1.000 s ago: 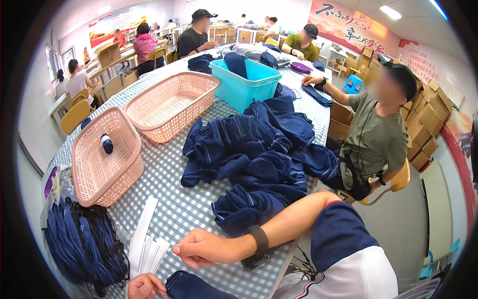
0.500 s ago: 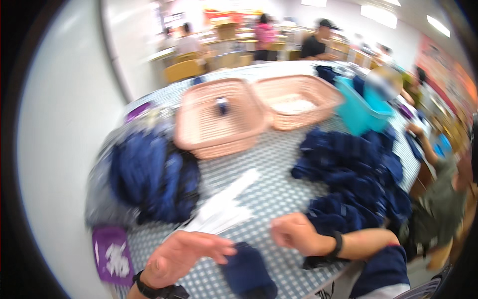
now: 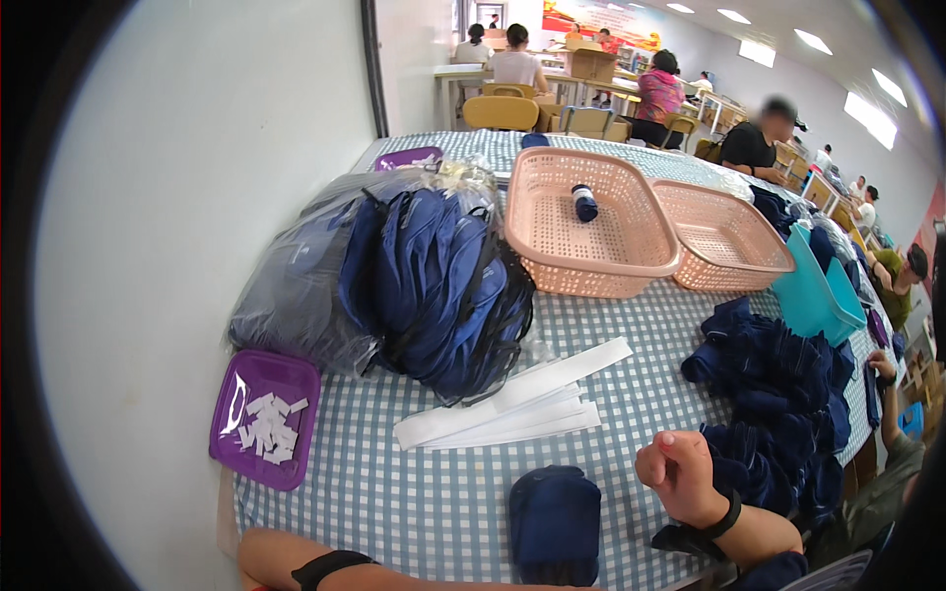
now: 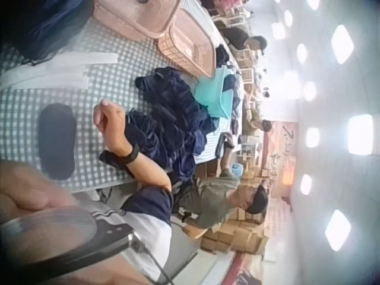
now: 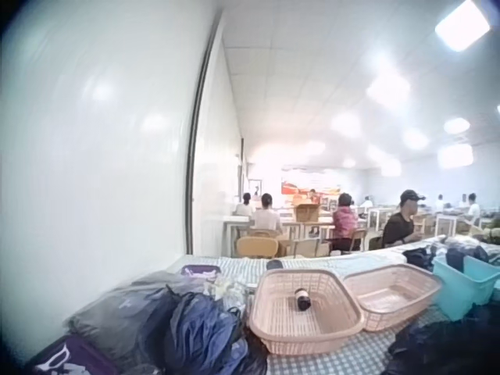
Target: The recorder is handling, checking, and organizing dark blue garment pieces and white labels at a factory workstation.
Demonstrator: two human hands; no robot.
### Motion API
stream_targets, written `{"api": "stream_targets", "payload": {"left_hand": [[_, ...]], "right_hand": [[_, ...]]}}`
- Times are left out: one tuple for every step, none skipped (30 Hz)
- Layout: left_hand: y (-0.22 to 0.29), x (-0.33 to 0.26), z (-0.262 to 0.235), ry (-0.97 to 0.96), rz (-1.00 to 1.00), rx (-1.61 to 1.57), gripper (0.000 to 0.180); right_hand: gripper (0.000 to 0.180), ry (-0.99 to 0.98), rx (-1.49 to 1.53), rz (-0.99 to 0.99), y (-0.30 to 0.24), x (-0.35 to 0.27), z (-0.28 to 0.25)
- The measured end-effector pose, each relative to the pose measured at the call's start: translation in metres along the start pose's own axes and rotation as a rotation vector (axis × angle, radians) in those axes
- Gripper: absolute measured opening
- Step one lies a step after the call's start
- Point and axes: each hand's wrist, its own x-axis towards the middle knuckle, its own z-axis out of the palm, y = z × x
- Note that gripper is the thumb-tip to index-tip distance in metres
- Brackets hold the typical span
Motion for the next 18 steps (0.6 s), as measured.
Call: {"api": "stream_targets", "payload": {"left_hand": [[-0.010, -0.004, 0.006, 0.041, 0.071, -0.050, 0.098], [-0.003, -0.002, 0.002, 0.012, -0.002, 0.016, 0.096], [0.003, 0.000, 0.000, -0.005, -0.039, 0.069, 0.093], [0.009, 0.003, -0.004, -0.020, -0.067, 0.122, 0.091], [0.014, 0.005, -0.007, -0.032, -0.089, 0.169, 0.089], [0.018, 0.007, -0.010, -0.045, -0.106, 0.217, 0.087], [0.022, 0.009, -0.013, -0.059, -0.121, 0.262, 0.086], [0.025, 0.012, -0.015, -0.076, -0.131, 0.300, 0.084], [0.028, 0.013, -0.017, -0.092, -0.137, 0.349, 0.082], [0.031, 0.015, -0.018, -0.107, -0.144, 0.393, 0.080], [0.033, 0.018, -0.019, -0.125, -0.151, 0.432, 0.078], [0.035, 0.019, -0.020, -0.138, -0.157, 0.473, 0.076], [0.037, 0.020, -0.021, -0.154, -0.160, 0.513, 0.074], [0.039, 0.021, -0.020, -0.171, -0.162, 0.548, 0.073], [0.040, 0.023, -0.021, -0.187, -0.166, 0.578, 0.071], [0.041, 0.024, -0.021, -0.206, -0.165, 0.612, 0.069], [0.043, 0.025, -0.020, -0.225, -0.166, 0.645, 0.068], [0.044, 0.026, -0.021, -0.239, -0.164, 0.672, 0.066]], "right_hand": [[0.047, -0.006, 0.004, 0.002, 0.000, 0.001, -0.002], [0.048, -0.002, -0.001, 0.009, -0.001, 0.000, 0.000], [0.048, 0.004, -0.004, 0.018, -0.002, 0.000, 0.001], [0.049, 0.011, -0.008, 0.028, -0.003, -0.001, 0.002], [0.051, 0.000, -0.045, 0.041, -0.002, -0.001, 0.000], [0.051, 0.007, -0.052, 0.060, -0.002, -0.002, 0.000], [0.051, 0.015, -0.059, 0.078, -0.003, -0.002, 0.001], [0.052, 0.023, -0.067, 0.096, -0.004, -0.003, 0.001], [0.051, -0.006, -0.078, 0.087, -0.003, -0.003, -0.001], [0.051, -0.002, -0.073, 0.098, -0.004, -0.004, -0.001], [0.050, 0.002, -0.068, 0.108, -0.005, -0.003, 0.000], [0.049, 0.003, -0.063, 0.120, -0.006, -0.003, 0.002], [0.049, 0.001, -0.064, 0.126, -0.008, -0.003, 0.003], [0.049, -0.001, -0.066, 0.132, -0.009, -0.002, 0.005], [0.048, 0.000, -0.069, 0.139, -0.011, -0.003, 0.005], [0.048, 0.000, -0.071, 0.146, -0.012, -0.004, 0.005], [0.046, -0.015, -0.052, 0.145, -0.011, -0.005, 0.003], [0.046, -0.019, -0.056, 0.144, -0.012, -0.006, 0.004]]}}
